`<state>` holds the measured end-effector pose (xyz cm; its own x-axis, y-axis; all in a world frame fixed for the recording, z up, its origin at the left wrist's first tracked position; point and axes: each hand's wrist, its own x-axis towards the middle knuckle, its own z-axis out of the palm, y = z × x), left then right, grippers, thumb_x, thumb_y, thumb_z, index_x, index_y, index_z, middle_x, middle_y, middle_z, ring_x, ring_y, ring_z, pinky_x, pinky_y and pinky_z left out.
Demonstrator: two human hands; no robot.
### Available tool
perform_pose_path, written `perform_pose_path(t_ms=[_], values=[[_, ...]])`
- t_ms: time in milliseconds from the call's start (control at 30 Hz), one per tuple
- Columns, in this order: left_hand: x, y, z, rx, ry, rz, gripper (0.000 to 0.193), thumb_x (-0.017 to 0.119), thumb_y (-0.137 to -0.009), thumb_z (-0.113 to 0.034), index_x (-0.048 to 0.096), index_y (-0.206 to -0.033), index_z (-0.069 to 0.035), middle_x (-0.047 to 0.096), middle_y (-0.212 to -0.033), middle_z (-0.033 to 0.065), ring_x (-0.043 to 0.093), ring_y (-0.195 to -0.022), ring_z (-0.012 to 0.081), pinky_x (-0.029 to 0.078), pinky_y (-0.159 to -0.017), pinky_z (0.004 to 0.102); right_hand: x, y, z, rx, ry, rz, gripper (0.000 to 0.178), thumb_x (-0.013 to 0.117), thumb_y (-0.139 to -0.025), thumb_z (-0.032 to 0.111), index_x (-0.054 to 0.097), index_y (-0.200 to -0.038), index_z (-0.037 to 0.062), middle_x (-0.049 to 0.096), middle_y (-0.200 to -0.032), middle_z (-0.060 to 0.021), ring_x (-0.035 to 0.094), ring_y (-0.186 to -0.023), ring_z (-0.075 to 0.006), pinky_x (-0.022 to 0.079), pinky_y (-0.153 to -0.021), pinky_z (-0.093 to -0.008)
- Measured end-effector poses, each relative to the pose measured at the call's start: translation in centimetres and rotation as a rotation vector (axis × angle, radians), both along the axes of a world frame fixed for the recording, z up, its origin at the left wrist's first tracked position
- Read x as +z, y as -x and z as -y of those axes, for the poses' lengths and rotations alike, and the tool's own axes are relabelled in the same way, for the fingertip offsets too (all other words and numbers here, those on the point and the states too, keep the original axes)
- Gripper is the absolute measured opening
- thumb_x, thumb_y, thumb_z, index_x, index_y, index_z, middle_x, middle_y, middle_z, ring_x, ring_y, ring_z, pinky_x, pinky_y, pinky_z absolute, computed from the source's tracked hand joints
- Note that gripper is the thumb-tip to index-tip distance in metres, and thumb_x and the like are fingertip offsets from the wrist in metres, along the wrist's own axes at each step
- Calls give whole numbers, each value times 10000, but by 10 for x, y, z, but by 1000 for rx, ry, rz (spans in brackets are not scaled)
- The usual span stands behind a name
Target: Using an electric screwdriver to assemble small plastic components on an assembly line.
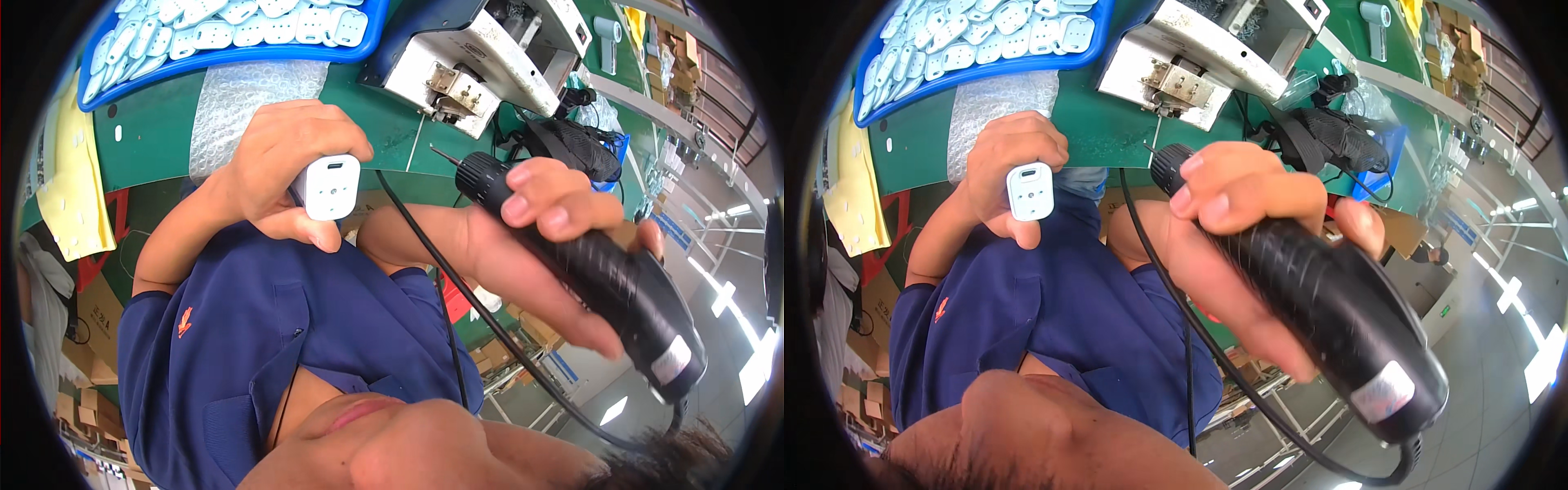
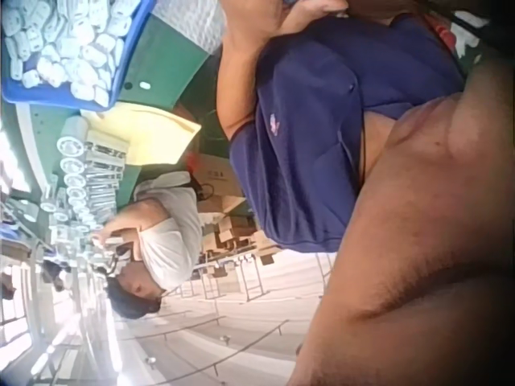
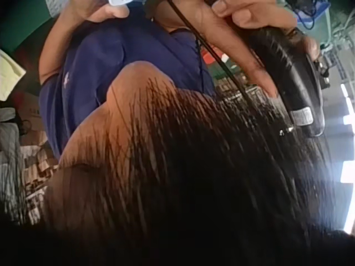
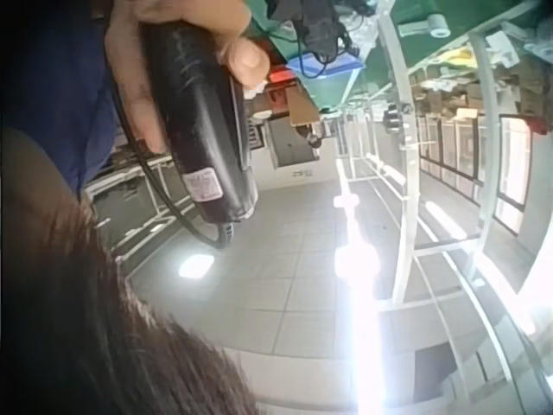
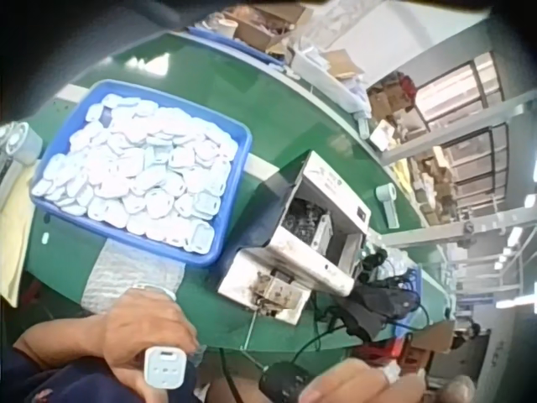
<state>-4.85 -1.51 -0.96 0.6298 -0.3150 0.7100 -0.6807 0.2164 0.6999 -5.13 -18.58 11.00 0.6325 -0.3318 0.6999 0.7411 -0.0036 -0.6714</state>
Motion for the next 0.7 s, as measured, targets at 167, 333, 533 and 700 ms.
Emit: perform_pose_path(t_ms=[167, 333, 533, 700], values=[[3, 0, 2, -18, -1, 10, 664, 664, -789, -596, 569, -1015, 21, 626, -844, 110, 600, -627, 250, 463, -542, 333, 24, 29, 2, 287, -6, -14, 640, 464, -932, 585, 458, -1249, 29, 530, -697, -53, 503, -483, -144, 430, -484, -335], [3, 1, 6, 39, -29, -8, 633, 672, -791, -568, 581, -1024, 13, 628, -881, 104, 605, -650, 254, 471, -554, 339, 29, 28, -2, 493, -130, 91, 389, 621, -902, 276, 481, -1188, 52, 556, -683, 19, 525, -494, -98, 436, -490, -237], [5, -1, 6, 38, -105, 47, 700, 584, -833, -643, 530, -1049, 21, 612, -825, 129, 619, -650, 264, 472, -549, 349, 28, 26, -13, 520, -110, 47, 379, 649, -874, 193, 483, -1184, 51, 555, -664, 16, 546, -490, -101, 443, -470, -235], [3, 0, 7, 44, -80, 50, 698, 600, -824, -634, 533, -1049, 24, 614, -841, 127, 621, -651, 260, 470, -544, 345, 27, 26, -12, 539, -71, -27, 388, 627, -905, 251, 476, -1200, 48, 554, -681, 15, 549, -504, -105, 452, -494, -243]])
